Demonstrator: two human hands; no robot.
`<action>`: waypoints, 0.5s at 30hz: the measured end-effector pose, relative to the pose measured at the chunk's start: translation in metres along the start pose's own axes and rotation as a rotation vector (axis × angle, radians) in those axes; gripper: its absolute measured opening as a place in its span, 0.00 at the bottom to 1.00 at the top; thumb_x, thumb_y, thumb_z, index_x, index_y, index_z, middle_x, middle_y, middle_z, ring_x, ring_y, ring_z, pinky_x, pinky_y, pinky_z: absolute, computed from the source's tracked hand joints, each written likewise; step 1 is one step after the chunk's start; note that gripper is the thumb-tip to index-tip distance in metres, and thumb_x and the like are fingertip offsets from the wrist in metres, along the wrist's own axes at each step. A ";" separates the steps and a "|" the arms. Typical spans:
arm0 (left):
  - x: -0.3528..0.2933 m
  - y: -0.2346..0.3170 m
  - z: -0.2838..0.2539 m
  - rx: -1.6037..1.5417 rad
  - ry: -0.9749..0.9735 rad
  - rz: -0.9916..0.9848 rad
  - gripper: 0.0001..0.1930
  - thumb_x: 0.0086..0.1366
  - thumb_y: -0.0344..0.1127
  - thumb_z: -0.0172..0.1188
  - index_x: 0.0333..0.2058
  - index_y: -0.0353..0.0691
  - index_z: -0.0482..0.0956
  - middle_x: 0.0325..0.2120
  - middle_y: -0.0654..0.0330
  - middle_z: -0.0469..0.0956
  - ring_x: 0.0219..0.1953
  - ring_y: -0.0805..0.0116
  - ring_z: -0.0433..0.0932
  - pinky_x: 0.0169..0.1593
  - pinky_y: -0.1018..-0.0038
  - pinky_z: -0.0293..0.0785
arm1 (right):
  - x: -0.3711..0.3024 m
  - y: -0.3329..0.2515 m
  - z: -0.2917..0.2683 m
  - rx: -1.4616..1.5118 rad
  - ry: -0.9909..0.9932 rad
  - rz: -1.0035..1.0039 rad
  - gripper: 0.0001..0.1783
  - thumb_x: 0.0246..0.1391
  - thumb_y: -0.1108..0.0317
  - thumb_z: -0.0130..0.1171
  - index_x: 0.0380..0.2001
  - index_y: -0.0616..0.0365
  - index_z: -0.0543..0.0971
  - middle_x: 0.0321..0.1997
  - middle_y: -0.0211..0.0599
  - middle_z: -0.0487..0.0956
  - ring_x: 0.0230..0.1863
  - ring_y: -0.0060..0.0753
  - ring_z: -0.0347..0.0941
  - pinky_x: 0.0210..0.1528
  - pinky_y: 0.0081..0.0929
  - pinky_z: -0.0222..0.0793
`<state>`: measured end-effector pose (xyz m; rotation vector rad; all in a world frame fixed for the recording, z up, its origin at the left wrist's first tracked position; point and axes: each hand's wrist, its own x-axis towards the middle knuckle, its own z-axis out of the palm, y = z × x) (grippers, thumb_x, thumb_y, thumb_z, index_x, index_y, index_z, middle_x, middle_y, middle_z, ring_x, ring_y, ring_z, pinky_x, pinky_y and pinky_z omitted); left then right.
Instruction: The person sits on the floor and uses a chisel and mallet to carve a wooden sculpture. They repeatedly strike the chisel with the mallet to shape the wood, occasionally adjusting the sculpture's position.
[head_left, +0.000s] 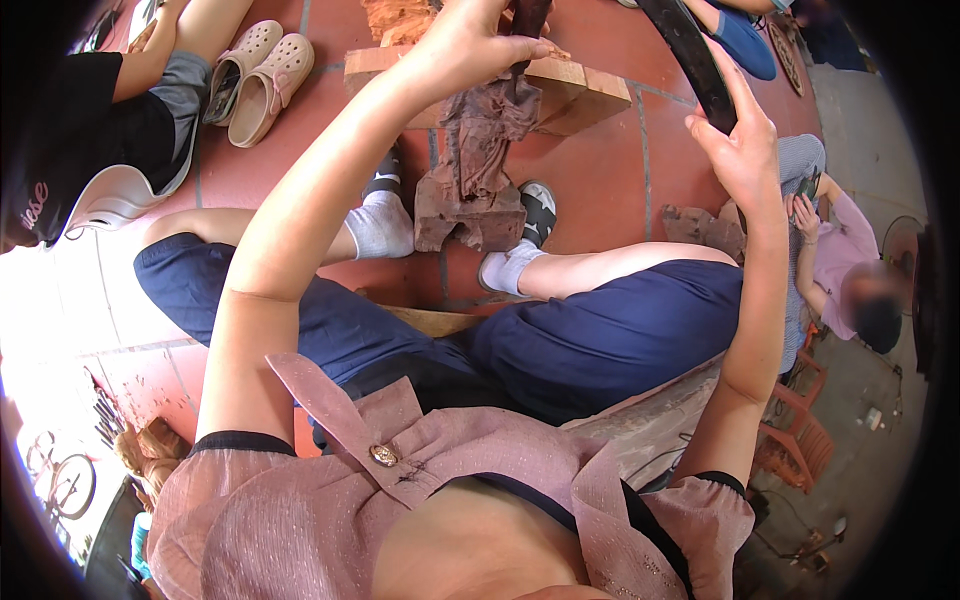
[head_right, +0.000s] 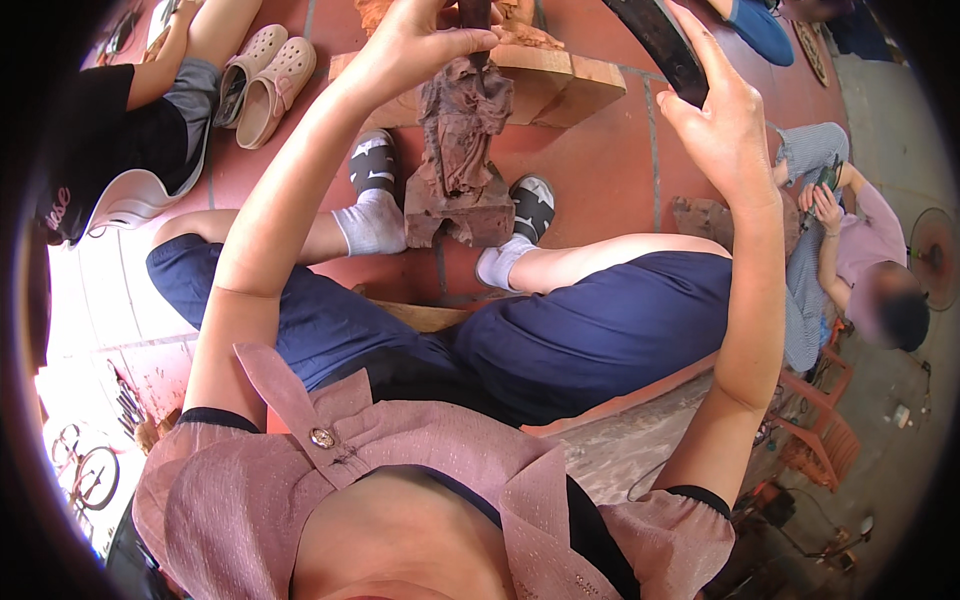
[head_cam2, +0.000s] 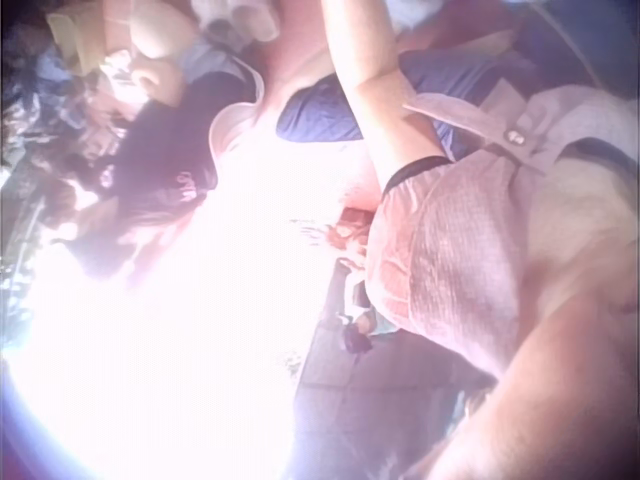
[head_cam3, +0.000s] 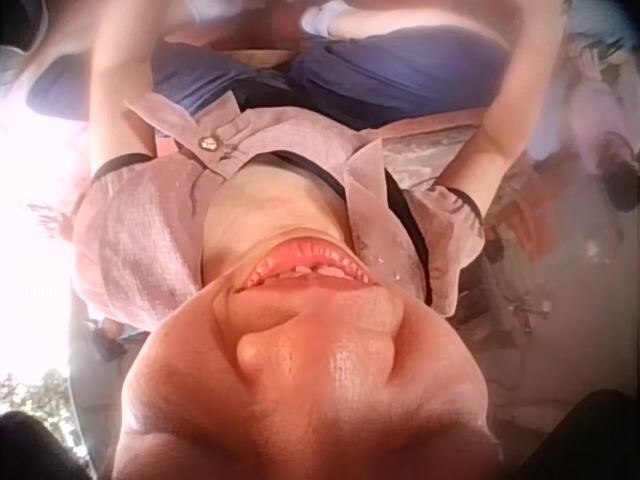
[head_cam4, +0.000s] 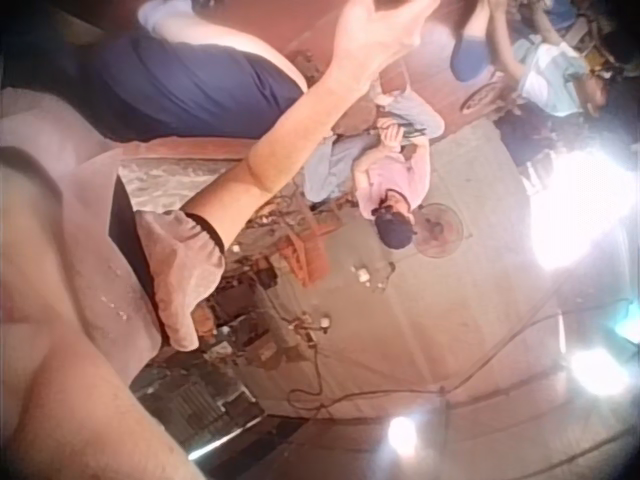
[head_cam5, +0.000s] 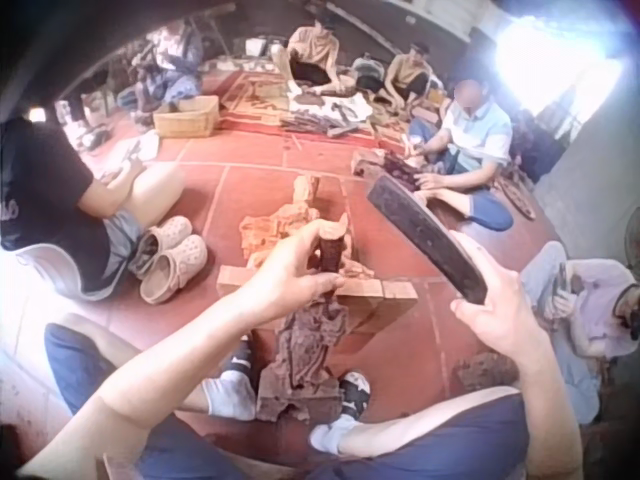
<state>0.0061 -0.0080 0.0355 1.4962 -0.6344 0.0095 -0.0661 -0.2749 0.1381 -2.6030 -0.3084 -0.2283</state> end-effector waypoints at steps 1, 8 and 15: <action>0.000 0.000 0.000 -0.007 0.000 0.011 0.19 0.55 0.18 0.62 0.45 0.40 0.70 0.31 0.66 0.72 0.35 0.77 0.72 0.40 0.77 0.71 | 0.000 0.000 0.001 0.025 0.015 -0.002 0.40 0.45 0.80 0.59 0.65 0.49 0.67 0.50 0.28 0.79 0.37 0.16 0.71 0.46 0.19 0.70; 0.001 0.004 0.031 0.205 -0.058 0.179 0.13 0.57 0.29 0.64 0.42 0.40 0.77 0.32 0.56 0.80 0.36 0.63 0.80 0.40 0.68 0.77 | -0.003 0.009 -0.005 -0.226 0.040 0.130 0.24 0.42 0.67 0.67 0.48 0.53 0.78 0.32 0.35 0.80 0.33 0.28 0.77 0.41 0.28 0.71; -0.047 0.006 0.104 0.456 -0.200 0.303 0.14 0.42 0.21 0.61 0.28 0.47 0.77 0.27 0.65 0.72 0.37 0.63 0.73 0.44 0.68 0.64 | -0.029 0.017 -0.007 -0.170 0.130 0.038 0.20 0.42 0.68 0.69 0.42 0.56 0.78 0.30 0.29 0.80 0.31 0.21 0.73 0.39 0.22 0.70</action>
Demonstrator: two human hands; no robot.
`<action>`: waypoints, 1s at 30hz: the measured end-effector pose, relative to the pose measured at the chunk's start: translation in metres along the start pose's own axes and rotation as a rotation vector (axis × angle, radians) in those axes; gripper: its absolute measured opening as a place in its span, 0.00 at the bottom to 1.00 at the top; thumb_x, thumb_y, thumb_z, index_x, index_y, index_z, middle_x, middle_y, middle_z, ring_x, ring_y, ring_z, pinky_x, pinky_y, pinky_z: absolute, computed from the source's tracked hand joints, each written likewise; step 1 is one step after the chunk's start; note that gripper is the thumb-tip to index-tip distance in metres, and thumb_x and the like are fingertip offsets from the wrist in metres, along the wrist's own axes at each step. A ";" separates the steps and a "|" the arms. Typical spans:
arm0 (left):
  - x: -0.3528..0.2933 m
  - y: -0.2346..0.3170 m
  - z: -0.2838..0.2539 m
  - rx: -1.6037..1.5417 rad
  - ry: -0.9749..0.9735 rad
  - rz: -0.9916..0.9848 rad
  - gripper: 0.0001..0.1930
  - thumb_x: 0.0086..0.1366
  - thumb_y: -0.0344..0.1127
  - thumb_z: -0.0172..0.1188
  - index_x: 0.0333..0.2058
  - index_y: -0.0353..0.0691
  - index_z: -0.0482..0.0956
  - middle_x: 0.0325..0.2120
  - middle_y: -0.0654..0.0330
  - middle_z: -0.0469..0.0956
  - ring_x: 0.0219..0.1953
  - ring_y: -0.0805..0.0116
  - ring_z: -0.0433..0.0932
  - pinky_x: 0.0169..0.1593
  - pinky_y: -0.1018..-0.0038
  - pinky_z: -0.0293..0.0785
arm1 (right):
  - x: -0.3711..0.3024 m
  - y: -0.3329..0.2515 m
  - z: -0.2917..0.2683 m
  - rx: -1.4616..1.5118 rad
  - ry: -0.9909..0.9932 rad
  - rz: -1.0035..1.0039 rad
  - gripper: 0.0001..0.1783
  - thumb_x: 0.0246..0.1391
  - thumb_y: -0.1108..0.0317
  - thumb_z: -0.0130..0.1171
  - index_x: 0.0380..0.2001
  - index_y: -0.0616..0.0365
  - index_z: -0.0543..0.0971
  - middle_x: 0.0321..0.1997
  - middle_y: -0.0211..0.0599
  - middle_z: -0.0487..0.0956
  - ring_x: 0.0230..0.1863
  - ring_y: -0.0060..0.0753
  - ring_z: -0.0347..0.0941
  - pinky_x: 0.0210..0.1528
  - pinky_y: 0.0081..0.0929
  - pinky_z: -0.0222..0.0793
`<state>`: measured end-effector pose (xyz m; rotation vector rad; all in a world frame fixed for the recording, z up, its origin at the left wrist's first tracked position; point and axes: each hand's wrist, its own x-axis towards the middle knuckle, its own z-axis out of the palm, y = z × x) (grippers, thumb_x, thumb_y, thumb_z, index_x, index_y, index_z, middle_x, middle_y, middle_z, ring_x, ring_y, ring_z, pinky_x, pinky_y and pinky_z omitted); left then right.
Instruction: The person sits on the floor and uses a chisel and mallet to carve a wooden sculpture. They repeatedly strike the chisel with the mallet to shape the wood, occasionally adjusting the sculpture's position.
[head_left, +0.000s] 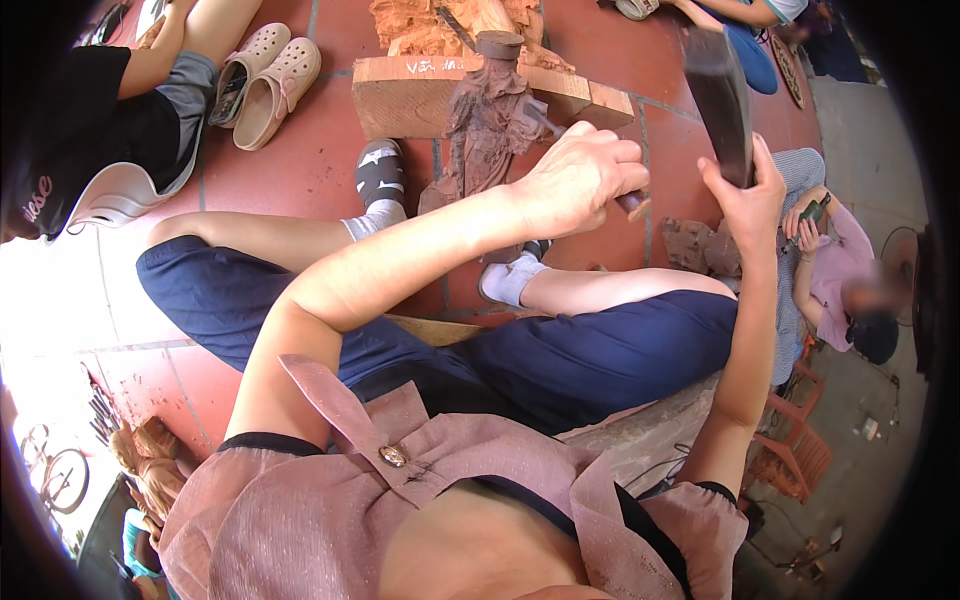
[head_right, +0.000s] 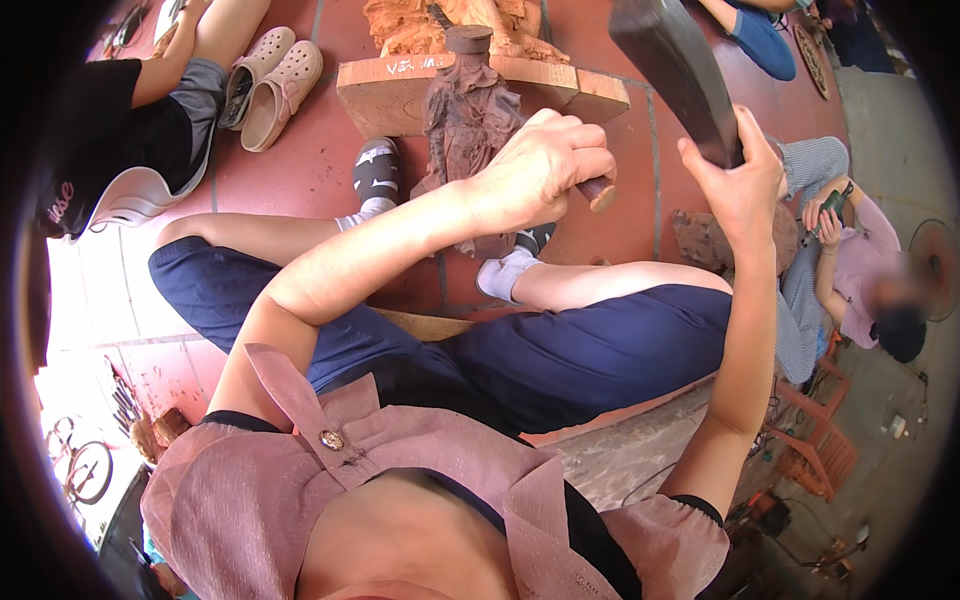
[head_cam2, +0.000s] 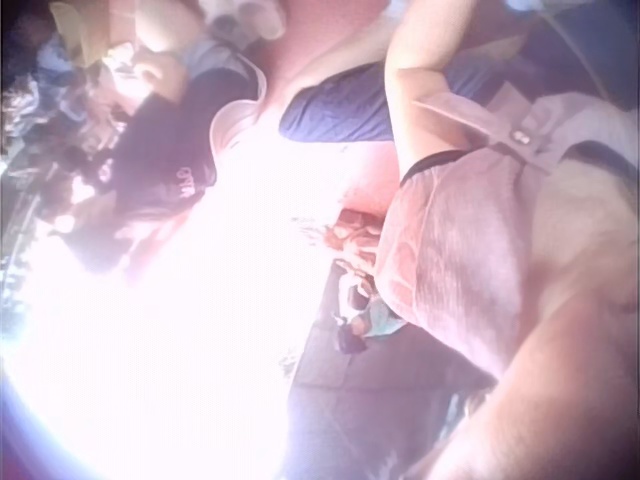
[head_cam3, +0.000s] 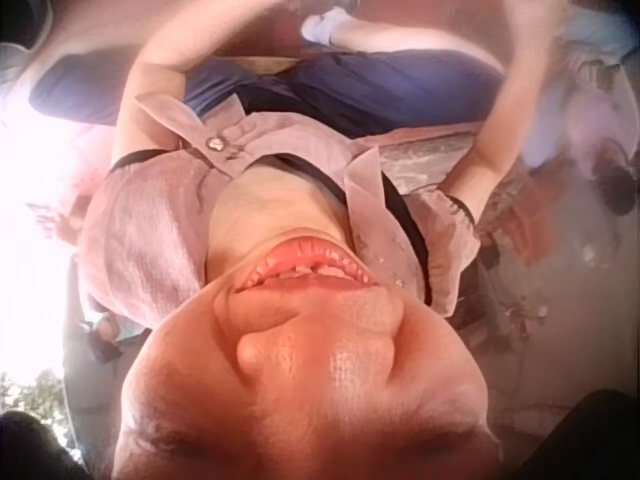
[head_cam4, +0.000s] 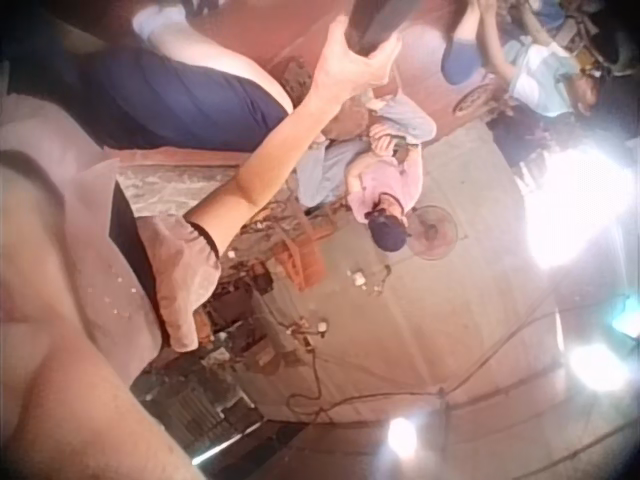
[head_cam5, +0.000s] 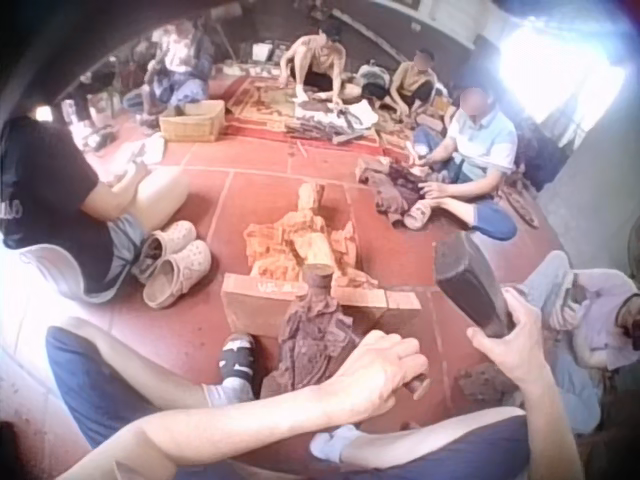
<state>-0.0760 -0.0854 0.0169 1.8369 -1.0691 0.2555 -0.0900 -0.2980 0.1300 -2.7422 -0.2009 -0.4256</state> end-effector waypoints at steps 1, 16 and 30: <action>-0.002 0.000 0.003 0.005 -0.003 0.007 0.14 0.41 0.21 0.61 0.28 0.47 0.77 0.27 0.65 0.72 0.37 0.63 0.73 0.43 0.68 0.64 | -0.004 0.005 -0.001 0.005 -0.017 -0.002 0.20 0.42 0.68 0.69 0.42 0.56 0.79 0.30 0.28 0.80 0.31 0.21 0.74 0.40 0.23 0.70; 0.003 -0.002 0.005 -0.011 0.062 -0.022 0.17 0.41 0.19 0.60 0.32 0.47 0.77 0.30 0.63 0.73 0.36 0.61 0.73 0.42 0.66 0.65 | -0.007 0.043 -0.007 0.050 -0.084 0.112 0.24 0.39 0.72 0.67 0.44 0.61 0.78 0.31 0.30 0.80 0.35 0.21 0.75 0.43 0.23 0.70; 0.014 0.011 -0.002 -0.327 0.130 -0.070 0.15 0.61 0.39 0.63 0.45 0.41 0.75 0.32 0.51 0.76 0.38 0.51 0.78 0.40 0.63 0.74 | -0.045 0.052 -0.021 0.301 -0.042 0.144 0.17 0.39 0.77 0.65 0.36 0.63 0.76 0.29 0.29 0.77 0.32 0.18 0.73 0.39 0.21 0.69</action>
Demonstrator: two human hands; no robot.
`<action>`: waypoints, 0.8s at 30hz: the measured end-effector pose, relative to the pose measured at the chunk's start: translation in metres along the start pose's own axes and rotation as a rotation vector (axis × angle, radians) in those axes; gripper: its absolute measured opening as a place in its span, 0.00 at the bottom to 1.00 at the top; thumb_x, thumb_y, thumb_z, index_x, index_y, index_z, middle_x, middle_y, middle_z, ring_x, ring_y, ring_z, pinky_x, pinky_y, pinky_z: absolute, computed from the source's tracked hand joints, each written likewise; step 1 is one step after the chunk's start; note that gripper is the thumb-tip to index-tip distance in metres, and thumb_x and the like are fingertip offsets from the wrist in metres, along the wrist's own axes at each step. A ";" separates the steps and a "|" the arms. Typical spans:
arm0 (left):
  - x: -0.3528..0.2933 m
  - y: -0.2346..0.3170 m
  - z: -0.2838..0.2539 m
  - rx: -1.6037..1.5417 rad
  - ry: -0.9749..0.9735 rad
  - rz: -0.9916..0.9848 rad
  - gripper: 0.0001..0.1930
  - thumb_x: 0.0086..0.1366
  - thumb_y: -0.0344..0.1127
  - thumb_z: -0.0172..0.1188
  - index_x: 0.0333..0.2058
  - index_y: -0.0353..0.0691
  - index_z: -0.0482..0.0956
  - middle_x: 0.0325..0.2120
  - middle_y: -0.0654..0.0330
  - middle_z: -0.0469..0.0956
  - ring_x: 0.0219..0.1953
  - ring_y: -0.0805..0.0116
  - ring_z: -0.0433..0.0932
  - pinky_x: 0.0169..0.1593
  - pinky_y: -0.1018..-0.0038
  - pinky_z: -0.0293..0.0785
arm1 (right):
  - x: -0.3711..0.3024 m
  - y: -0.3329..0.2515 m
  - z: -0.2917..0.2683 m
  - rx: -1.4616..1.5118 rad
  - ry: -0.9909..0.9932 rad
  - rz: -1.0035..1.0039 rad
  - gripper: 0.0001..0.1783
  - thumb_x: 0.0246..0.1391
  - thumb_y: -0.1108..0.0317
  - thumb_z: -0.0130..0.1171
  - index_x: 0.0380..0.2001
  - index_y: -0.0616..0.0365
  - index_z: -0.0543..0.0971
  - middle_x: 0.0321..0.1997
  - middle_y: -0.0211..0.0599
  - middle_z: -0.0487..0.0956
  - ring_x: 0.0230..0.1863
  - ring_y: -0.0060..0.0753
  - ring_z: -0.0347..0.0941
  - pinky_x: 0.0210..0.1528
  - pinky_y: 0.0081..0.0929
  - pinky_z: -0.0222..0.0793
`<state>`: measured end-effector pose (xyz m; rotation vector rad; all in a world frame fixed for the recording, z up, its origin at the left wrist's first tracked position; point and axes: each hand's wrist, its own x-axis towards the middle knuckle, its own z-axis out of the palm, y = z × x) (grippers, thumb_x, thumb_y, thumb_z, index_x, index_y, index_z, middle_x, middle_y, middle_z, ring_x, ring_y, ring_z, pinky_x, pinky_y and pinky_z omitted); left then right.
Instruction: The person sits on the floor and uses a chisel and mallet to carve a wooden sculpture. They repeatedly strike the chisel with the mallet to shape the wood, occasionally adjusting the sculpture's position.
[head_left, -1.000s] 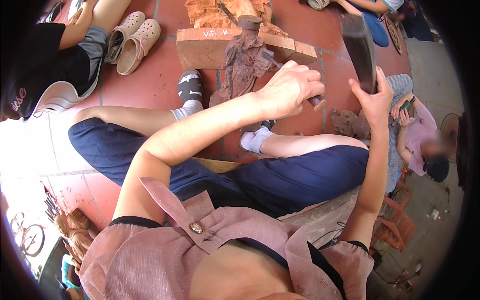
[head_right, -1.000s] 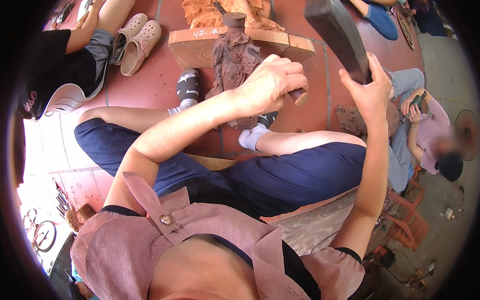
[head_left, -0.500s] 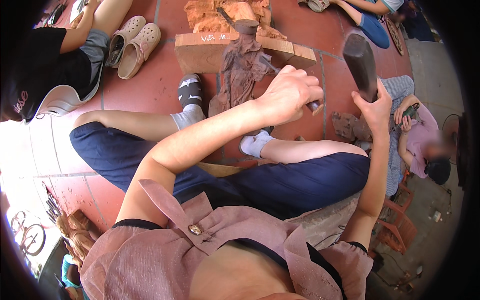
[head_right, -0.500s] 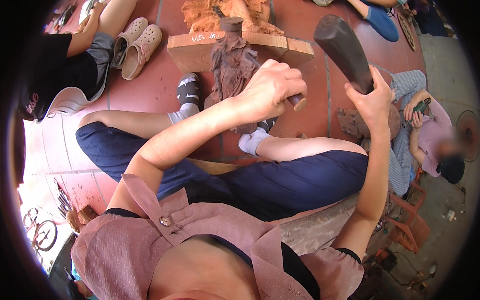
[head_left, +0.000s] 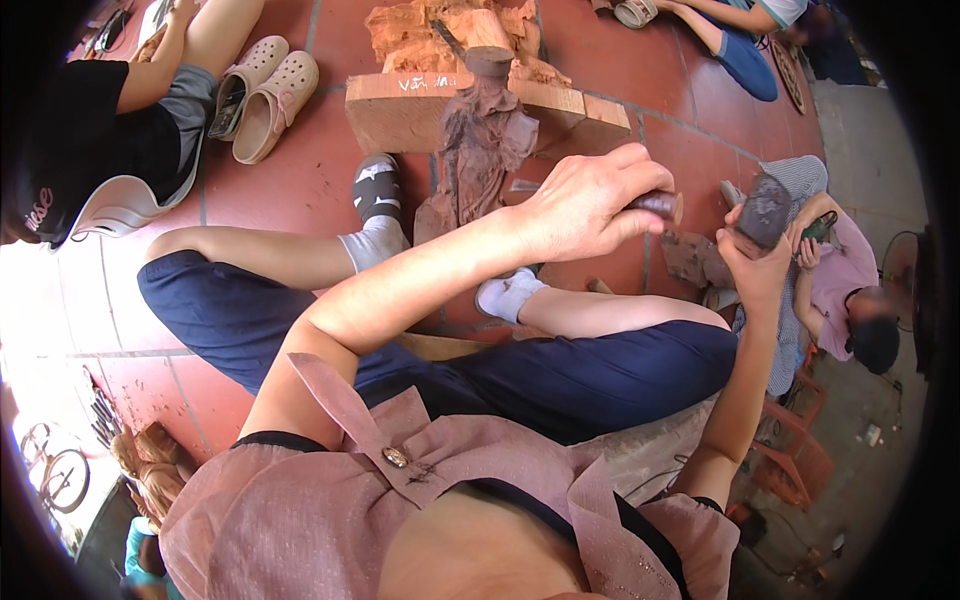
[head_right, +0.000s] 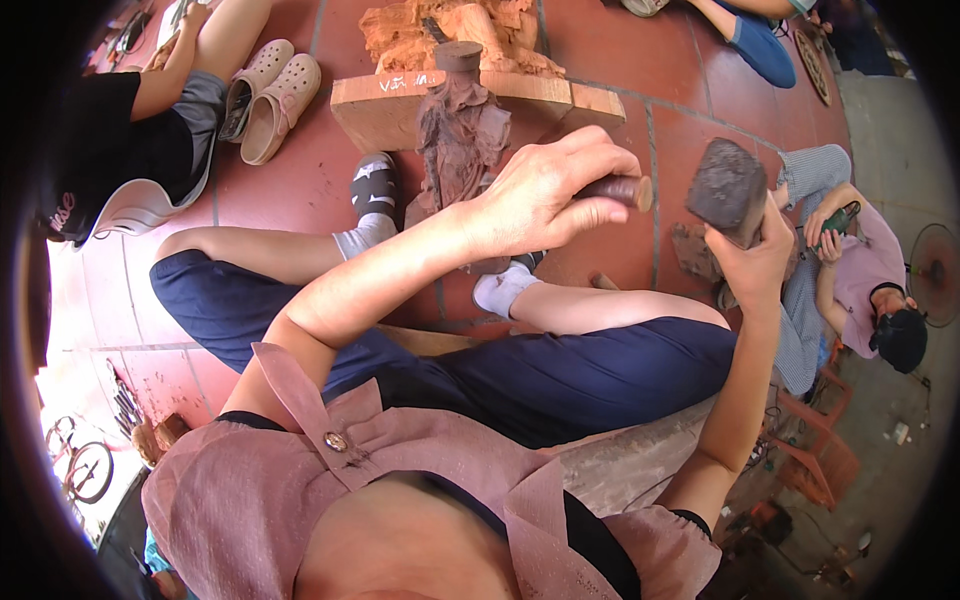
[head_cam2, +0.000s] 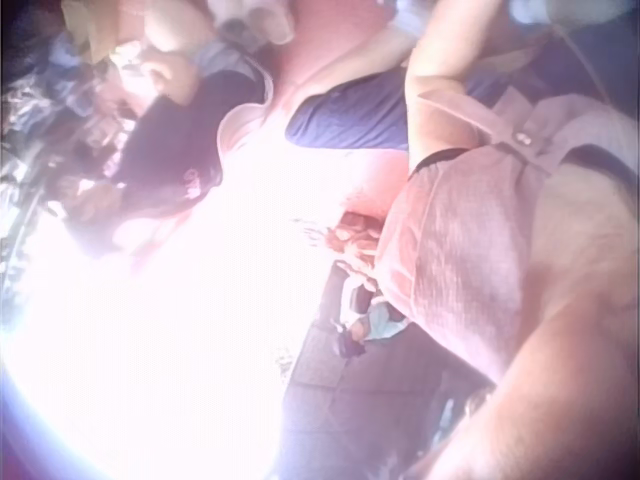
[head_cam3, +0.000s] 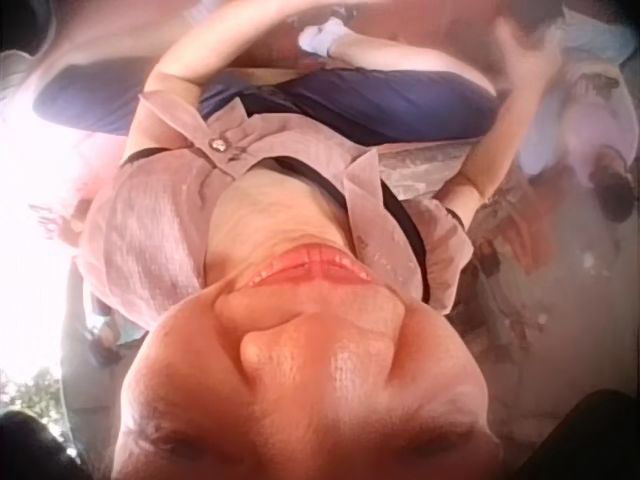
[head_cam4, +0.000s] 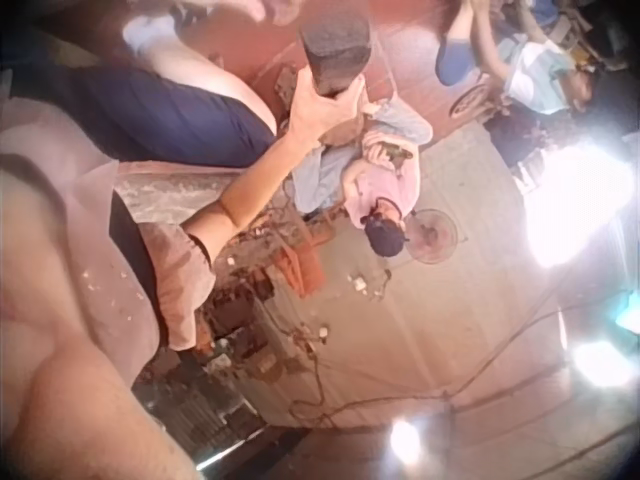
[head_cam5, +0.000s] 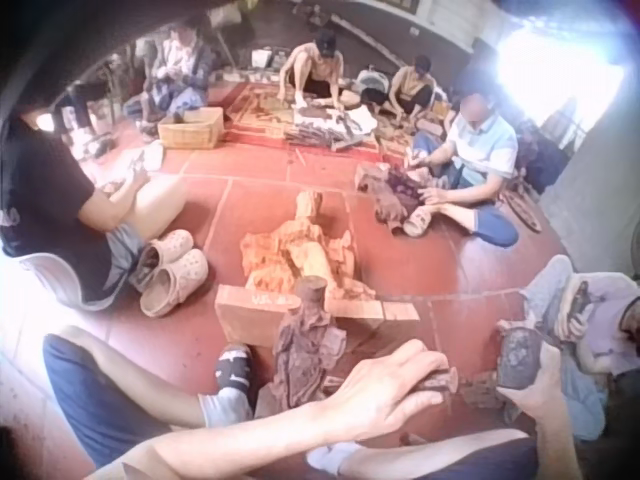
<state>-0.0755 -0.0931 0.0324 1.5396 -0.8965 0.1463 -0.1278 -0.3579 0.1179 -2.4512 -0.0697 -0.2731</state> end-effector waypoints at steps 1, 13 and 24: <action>-0.001 0.000 0.001 -0.006 -0.007 -0.001 0.14 0.59 0.37 0.64 0.42 0.41 0.74 0.31 0.53 0.75 0.36 0.52 0.78 0.38 0.63 0.74 | -0.001 0.001 0.000 -0.097 -0.034 -0.005 0.19 0.39 0.75 0.66 0.39 0.63 0.76 0.30 0.30 0.79 0.33 0.18 0.73 0.40 0.22 0.70; 0.002 -0.022 -0.007 0.194 -0.178 0.129 0.13 0.49 0.35 0.65 0.17 0.40 0.68 0.18 0.60 0.71 0.27 0.56 0.76 0.28 0.62 0.70 | -0.002 -0.002 0.019 -0.230 -0.043 -0.021 0.19 0.39 0.74 0.67 0.39 0.63 0.77 0.31 0.35 0.80 0.33 0.23 0.75 0.39 0.24 0.71; -0.012 -0.032 -0.009 0.198 -0.167 0.243 0.14 0.50 0.37 0.65 0.16 0.42 0.67 0.17 0.61 0.69 0.23 0.57 0.73 0.26 0.63 0.68 | 0.004 -0.009 0.031 -0.312 -0.103 -0.363 0.14 0.36 0.78 0.66 0.29 0.59 0.72 0.28 0.37 0.73 0.30 0.40 0.71 0.36 0.28 0.68</action>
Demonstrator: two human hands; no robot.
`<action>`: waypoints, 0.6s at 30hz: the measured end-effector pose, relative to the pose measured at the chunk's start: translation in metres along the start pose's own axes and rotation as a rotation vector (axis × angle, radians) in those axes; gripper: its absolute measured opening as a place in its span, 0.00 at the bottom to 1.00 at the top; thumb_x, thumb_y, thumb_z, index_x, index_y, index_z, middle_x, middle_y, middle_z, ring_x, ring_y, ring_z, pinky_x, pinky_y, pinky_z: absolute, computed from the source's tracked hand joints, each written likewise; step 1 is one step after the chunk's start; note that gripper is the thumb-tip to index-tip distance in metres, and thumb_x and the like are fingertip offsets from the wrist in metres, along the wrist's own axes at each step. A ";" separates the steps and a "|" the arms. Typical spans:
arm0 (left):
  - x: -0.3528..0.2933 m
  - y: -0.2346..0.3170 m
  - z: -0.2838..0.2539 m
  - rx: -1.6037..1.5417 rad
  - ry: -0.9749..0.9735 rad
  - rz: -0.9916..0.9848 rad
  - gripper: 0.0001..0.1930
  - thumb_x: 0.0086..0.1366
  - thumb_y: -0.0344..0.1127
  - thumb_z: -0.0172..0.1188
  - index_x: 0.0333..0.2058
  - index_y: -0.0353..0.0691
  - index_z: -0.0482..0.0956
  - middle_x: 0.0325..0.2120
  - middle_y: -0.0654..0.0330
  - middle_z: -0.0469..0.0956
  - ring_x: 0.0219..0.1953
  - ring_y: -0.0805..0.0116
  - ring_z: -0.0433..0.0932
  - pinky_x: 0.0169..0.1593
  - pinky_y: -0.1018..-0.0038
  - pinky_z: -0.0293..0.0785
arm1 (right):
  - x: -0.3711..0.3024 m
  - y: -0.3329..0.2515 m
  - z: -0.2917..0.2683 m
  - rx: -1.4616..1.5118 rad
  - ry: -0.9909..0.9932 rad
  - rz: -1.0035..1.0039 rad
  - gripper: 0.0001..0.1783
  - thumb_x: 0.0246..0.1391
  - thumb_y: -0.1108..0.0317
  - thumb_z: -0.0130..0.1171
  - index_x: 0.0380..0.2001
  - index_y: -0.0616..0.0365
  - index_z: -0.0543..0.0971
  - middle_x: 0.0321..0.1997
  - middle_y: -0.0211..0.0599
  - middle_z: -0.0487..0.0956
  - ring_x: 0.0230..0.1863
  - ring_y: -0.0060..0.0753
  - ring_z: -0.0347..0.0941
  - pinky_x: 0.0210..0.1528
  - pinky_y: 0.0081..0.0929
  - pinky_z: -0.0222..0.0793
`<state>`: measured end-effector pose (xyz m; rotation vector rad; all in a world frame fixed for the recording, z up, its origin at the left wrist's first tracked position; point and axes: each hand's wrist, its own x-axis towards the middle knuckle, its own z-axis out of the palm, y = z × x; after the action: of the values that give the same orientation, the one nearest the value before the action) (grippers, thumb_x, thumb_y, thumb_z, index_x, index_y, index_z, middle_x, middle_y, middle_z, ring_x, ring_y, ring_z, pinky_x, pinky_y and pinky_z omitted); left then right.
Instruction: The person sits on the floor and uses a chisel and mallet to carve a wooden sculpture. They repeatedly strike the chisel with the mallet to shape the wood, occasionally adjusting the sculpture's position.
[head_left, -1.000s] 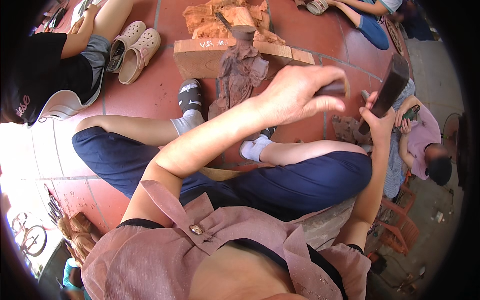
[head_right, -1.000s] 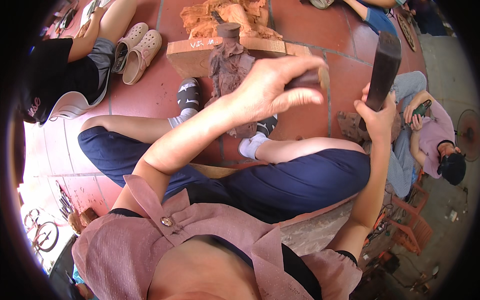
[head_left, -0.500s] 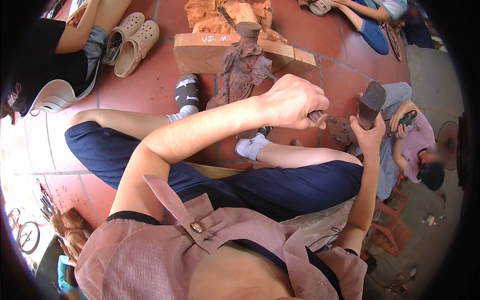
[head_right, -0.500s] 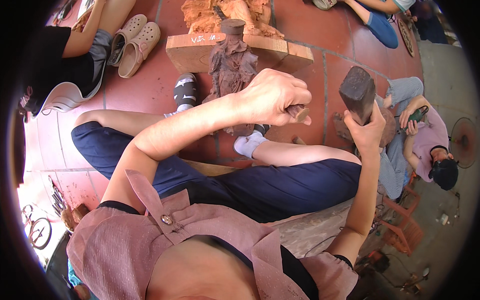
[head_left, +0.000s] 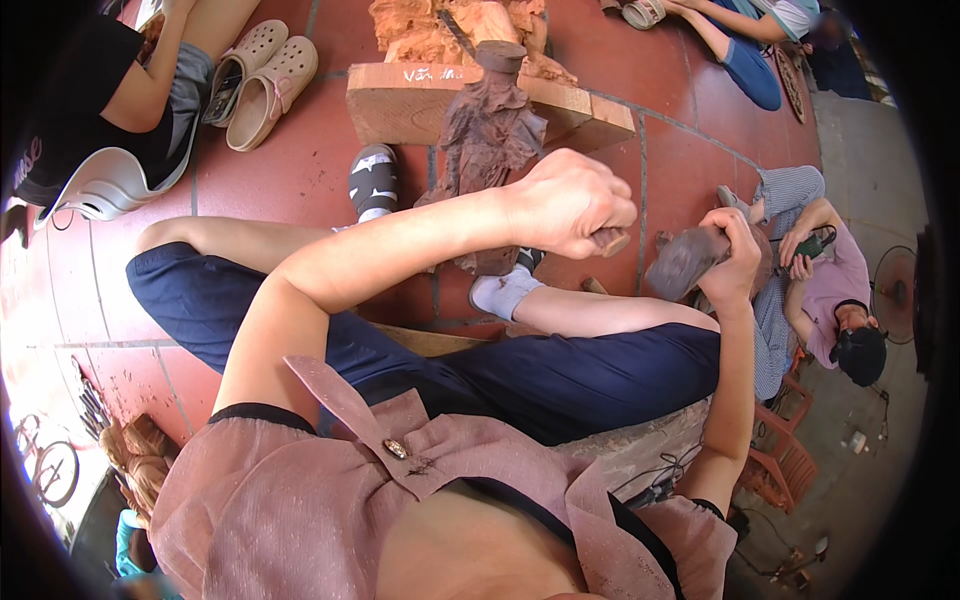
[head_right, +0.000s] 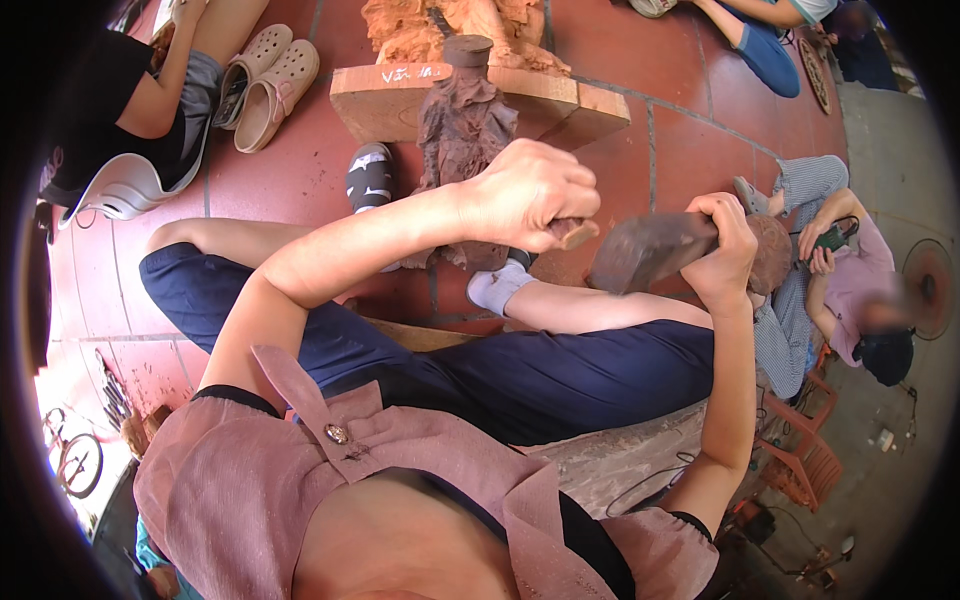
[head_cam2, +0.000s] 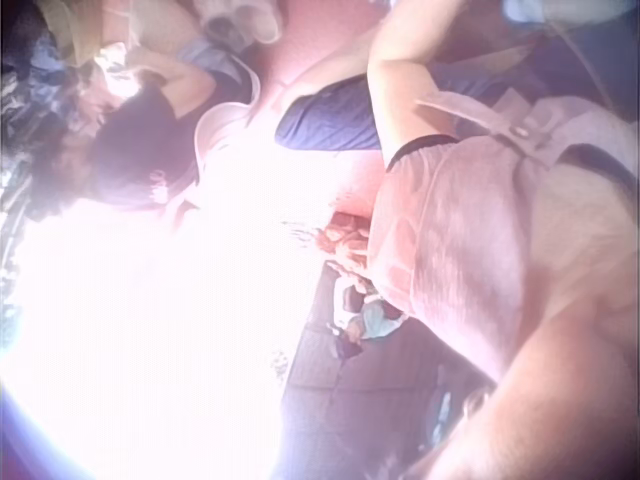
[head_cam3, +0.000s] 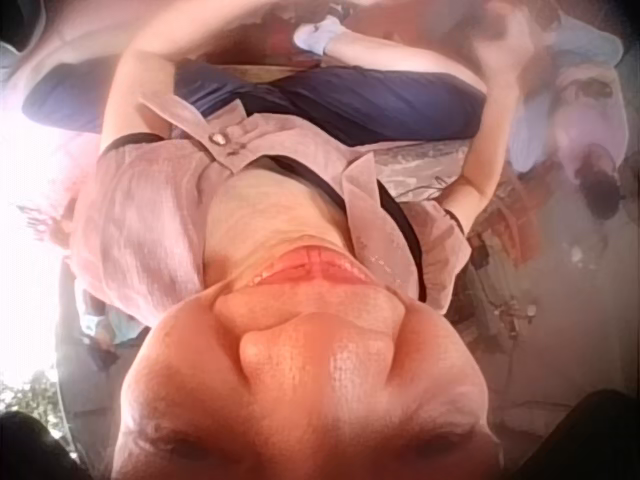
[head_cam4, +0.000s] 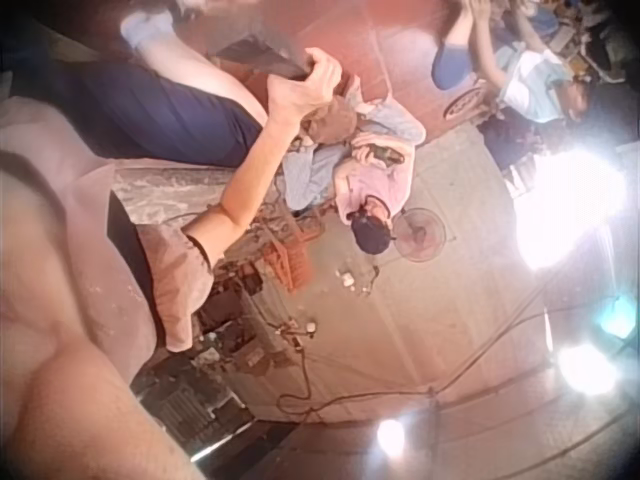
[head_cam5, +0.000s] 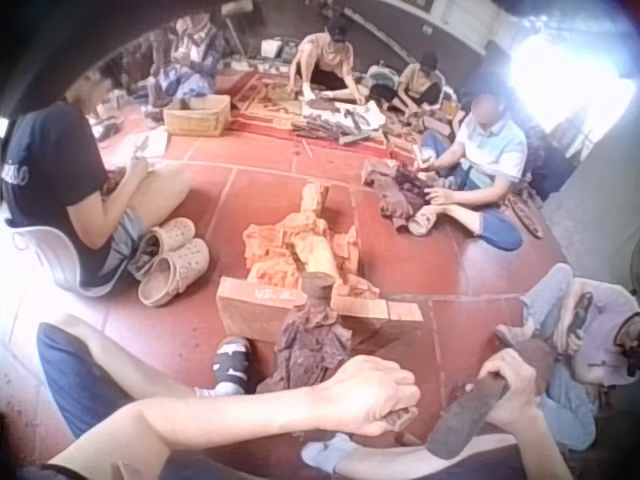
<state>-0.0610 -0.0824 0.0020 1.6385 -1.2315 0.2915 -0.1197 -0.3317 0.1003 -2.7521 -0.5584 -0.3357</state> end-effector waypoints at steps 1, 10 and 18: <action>-0.003 0.000 0.001 -0.013 -0.012 0.011 0.14 0.50 0.37 0.65 0.16 0.42 0.67 0.17 0.61 0.68 0.23 0.58 0.73 0.26 0.63 0.68 | 0.003 -0.003 0.002 0.009 0.012 -0.043 0.14 0.36 0.78 0.66 0.28 0.59 0.72 0.28 0.37 0.73 0.30 0.40 0.71 0.36 0.29 0.68; -0.002 -0.003 0.001 0.016 -0.009 0.011 0.13 0.47 0.36 0.66 0.18 0.42 0.68 0.18 0.61 0.68 0.23 0.58 0.72 0.26 0.64 0.68 | -0.001 -0.008 0.003 -0.177 0.019 -0.192 0.15 0.36 0.78 0.68 0.27 0.57 0.71 0.28 0.38 0.73 0.33 0.43 0.71 0.38 0.33 0.67; -0.011 0.000 -0.014 0.006 -0.056 0.036 0.12 0.35 0.31 0.61 0.20 0.41 0.67 0.20 0.61 0.68 0.26 0.56 0.72 0.28 0.62 0.67 | 0.002 -0.013 0.001 -0.241 0.007 -0.187 0.15 0.31 0.80 0.62 0.28 0.57 0.73 0.29 0.37 0.72 0.35 0.43 0.70 0.40 0.35 0.64</action>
<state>-0.0612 -0.0645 0.0003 1.6408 -1.3042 0.2741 -0.1229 -0.3196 0.1035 -2.9318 -0.8256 -0.4850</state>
